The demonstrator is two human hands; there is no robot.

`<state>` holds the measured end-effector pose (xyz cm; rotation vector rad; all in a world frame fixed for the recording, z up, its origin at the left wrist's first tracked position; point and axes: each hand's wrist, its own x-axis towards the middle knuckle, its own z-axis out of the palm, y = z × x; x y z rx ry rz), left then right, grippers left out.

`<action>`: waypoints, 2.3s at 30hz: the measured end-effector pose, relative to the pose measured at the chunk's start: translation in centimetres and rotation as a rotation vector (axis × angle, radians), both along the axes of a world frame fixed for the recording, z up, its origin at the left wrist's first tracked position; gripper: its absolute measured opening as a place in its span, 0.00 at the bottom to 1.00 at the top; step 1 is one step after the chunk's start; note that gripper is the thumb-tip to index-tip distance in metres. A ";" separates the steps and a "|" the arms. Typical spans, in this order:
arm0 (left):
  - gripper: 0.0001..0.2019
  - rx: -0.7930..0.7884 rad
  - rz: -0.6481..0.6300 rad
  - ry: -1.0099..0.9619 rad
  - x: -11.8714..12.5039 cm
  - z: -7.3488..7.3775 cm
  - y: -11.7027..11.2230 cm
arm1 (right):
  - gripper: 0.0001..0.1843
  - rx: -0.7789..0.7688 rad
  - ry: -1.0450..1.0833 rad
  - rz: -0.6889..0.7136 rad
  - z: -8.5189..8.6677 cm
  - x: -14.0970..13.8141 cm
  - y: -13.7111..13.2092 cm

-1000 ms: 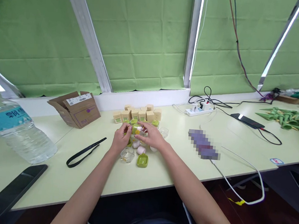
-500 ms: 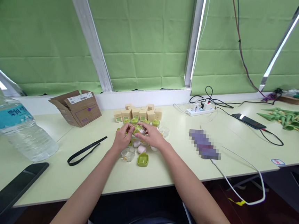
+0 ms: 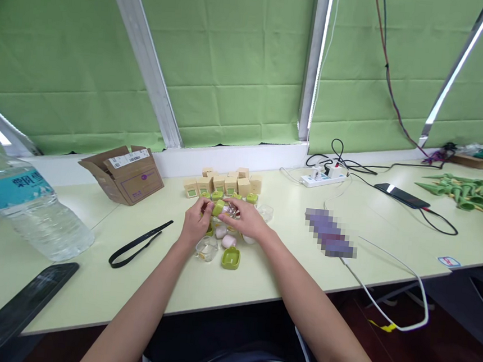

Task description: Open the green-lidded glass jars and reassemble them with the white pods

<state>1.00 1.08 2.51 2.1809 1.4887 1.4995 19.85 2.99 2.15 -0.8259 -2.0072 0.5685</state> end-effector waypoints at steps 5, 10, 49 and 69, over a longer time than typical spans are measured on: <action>0.11 0.017 0.102 -0.058 -0.2 0.0 0.1 | 0.27 0.005 0.006 -0.016 0.1 0.2 0.1; 0.12 0.009 0.130 -0.092 -0.4 -0.1 0.3 | 0.27 0.003 0.014 -0.033 0.2 0.3 0.1; 0.11 -0.005 0.117 -0.079 -0.2 -0.3 0.3 | 0.21 -0.016 0.282 -0.528 -1.3 3.3 3.5; 0.11 -0.021 0.093 -0.080 -0.2 -0.5 0.3 | 0.16 -0.389 0.179 -0.737 -3.9 6.6 6.8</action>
